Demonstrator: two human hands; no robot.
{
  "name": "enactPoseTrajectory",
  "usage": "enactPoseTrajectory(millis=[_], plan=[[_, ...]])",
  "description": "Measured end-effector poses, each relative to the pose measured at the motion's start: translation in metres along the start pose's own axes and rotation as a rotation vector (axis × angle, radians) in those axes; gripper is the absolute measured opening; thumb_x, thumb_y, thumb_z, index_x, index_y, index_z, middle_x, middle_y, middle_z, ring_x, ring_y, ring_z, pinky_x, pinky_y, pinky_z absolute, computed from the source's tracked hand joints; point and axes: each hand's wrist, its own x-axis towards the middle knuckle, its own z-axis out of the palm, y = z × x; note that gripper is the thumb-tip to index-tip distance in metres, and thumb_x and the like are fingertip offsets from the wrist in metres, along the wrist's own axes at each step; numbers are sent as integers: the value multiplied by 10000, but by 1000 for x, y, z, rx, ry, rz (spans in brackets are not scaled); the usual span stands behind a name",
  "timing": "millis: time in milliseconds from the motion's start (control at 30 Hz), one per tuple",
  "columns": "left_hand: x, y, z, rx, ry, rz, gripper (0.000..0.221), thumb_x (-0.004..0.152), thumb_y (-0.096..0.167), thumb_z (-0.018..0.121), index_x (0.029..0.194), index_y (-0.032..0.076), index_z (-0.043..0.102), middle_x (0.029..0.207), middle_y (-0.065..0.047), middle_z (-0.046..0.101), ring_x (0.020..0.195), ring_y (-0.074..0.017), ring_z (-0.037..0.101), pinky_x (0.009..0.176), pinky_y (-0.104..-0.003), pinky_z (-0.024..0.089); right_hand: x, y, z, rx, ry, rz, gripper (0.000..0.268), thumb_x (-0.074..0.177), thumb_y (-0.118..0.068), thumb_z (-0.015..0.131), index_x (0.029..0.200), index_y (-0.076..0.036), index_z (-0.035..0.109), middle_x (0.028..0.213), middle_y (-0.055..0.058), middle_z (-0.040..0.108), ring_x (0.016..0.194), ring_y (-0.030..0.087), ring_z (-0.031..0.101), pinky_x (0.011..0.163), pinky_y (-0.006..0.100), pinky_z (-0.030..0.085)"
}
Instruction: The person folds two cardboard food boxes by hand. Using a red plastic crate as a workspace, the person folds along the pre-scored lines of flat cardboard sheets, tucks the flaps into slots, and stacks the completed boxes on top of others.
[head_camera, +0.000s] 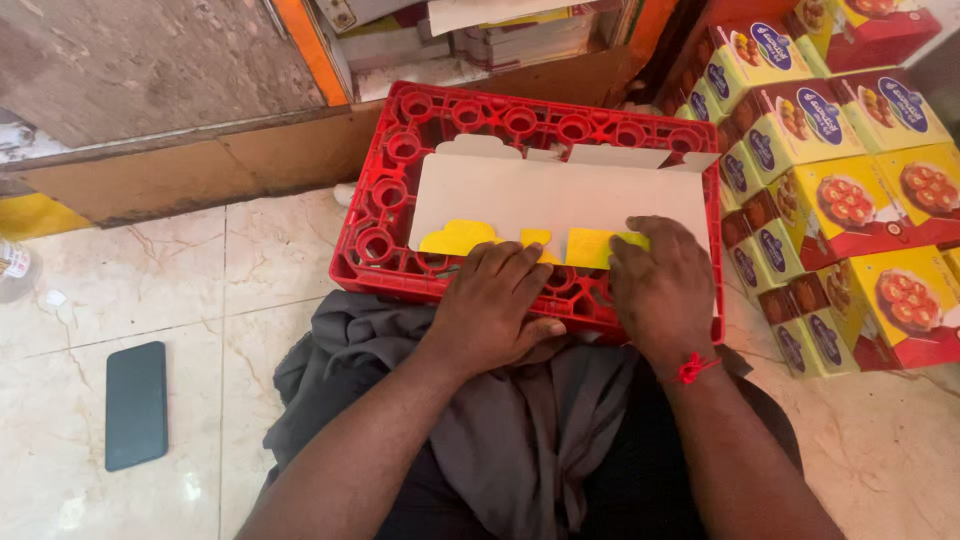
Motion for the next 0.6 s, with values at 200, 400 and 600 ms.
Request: enactPoseTrajectory(millis=[200,400,600], plan=[[0,4,4,64,11,-7,696,909,611,634,1321,50,651,1378,-162,612,1289,-353,532,1133,-536,385,-8,-23,14,-112,-359,-252,433,893,-311,672,1224,-32,677,1399,135,600,1356,412,480,1144,549,366],[6,4,3,72,-5,-13,784,881,678,604,1293,12,646,1295,-152,630,1220,-338,557,1068,-528,415,-12,-17,13,34,-412,-138,605,949,-414,615,1423,-43,560,1518,156,504,1438,416,390,1165,535,336],[11,1,0,94,-17,-26,652,887,596,654,1229,41,672,1221,-83,649,1139,-271,592,995,-451,460,-10,-3,8,81,-475,-54,590,993,-438,539,1436,-48,551,1555,171,471,1477,338,387,1170,512,317]])
